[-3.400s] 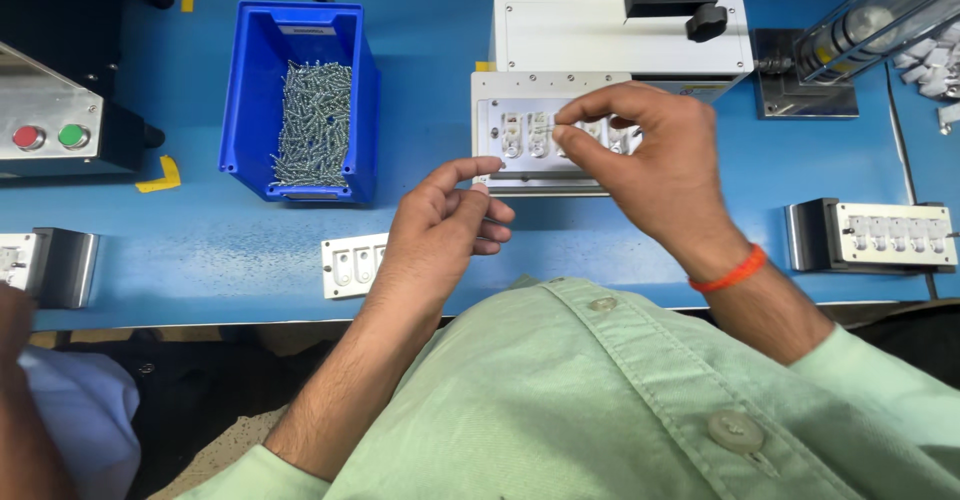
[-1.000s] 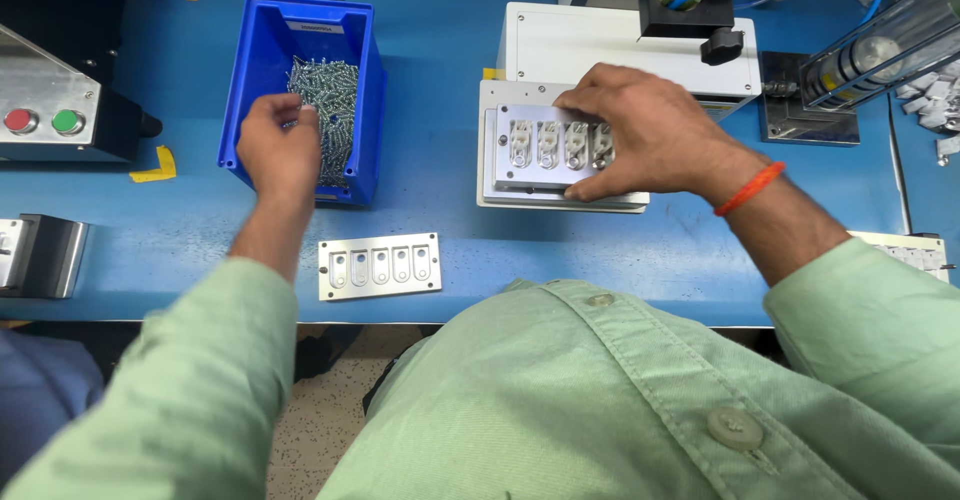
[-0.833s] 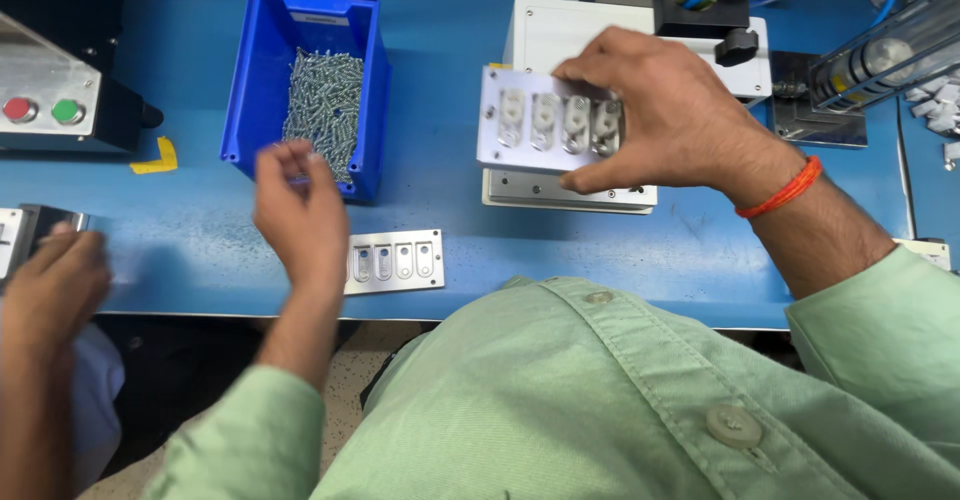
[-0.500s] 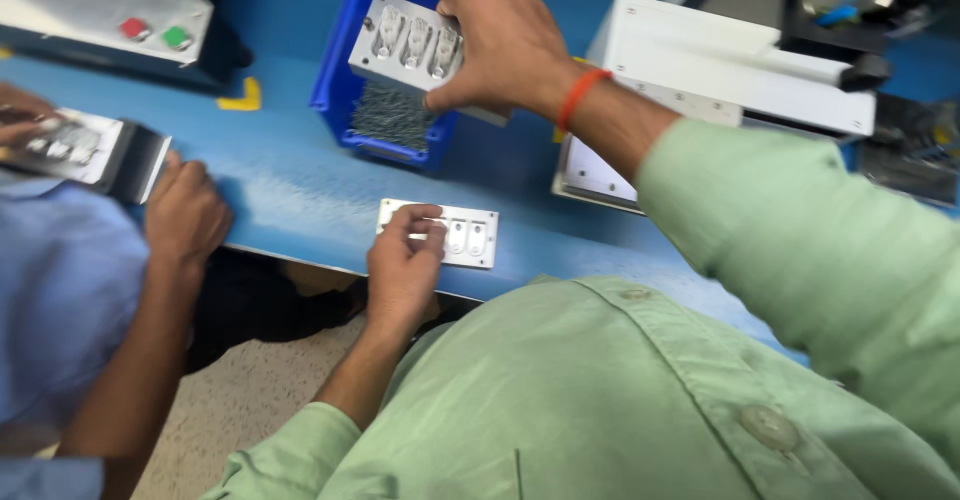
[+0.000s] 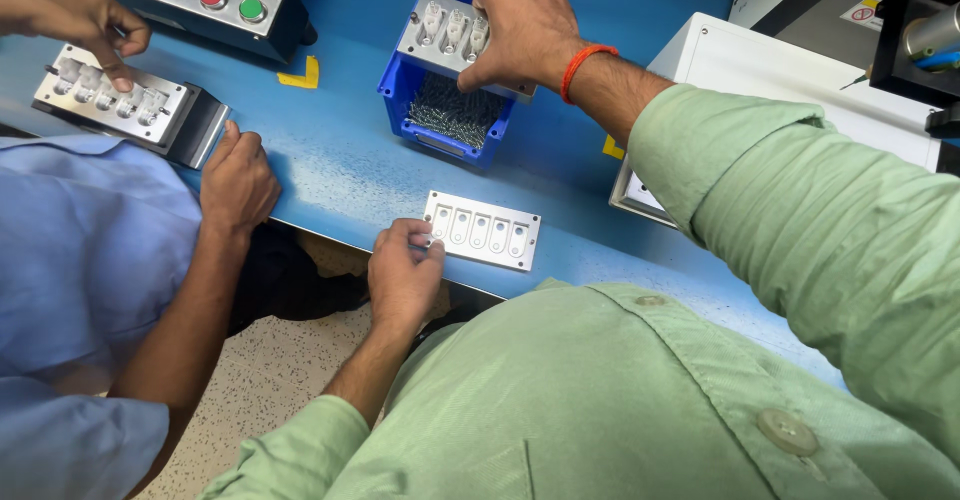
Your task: The person places a white plastic component into a metal jig, then picks up small metal screws from a blue bin and inserts them into the component. The person repeats this process, moving completed components aside and loading new ones into the jig.
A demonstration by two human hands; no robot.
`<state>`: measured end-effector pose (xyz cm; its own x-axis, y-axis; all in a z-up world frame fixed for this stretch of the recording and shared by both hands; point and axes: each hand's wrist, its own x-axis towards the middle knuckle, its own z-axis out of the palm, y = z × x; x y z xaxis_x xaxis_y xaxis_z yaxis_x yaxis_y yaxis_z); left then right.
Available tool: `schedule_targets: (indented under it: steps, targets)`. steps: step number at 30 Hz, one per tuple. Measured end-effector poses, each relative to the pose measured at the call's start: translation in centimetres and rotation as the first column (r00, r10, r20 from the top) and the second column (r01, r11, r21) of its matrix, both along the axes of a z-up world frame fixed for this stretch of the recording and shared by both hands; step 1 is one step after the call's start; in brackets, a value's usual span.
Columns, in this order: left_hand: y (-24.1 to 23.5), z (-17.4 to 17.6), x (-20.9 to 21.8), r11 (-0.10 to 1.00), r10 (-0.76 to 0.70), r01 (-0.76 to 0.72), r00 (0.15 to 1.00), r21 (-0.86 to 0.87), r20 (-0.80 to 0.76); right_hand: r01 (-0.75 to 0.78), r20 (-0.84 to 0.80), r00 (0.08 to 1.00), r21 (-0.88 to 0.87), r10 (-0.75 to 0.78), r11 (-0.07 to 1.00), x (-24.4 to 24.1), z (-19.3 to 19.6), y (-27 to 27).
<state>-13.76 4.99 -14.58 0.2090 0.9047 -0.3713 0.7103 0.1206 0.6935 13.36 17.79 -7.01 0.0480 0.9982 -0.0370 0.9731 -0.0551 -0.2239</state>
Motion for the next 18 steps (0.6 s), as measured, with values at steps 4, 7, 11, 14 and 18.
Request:
schedule_targets:
  steps: [4, 7, 11, 14, 18]
  targets:
    - [1.0, -1.6, 0.0, 0.998, -0.033, 0.039, 0.992, 0.046, -0.124, -0.022, 0.025, 0.999, 0.045, 0.021, 0.999, -0.5, 0.0, 0.5]
    - [1.6, -2.7, 0.3, 0.997, -0.055, 0.06, 0.992, 0.045, -0.117, -0.038, 0.03, 0.999, 0.082, 0.035, 0.996, -0.5, 0.2, 0.5]
    - [2.5, -3.3, 1.0, 0.993, -0.113, 0.114, 0.983, -0.005, -0.143, -0.096, 0.016, 0.995, 0.145, 0.094, 0.985, -1.0, 1.9, -1.0]
    - [2.9, -3.4, 1.0, 0.991, -0.133, 0.132, 0.978, -0.014, -0.158, -0.351, 0.114, 0.919, 0.669, 0.376, 0.655, -2.4, 2.2, -6.5]
    - [2.9, -3.9, 0.5, 0.991, -0.124, 0.13, 0.98, 0.028, -0.155, -0.472, -0.265, 0.774, 0.363, 0.575, 0.803, -4.3, -0.3, -16.9]
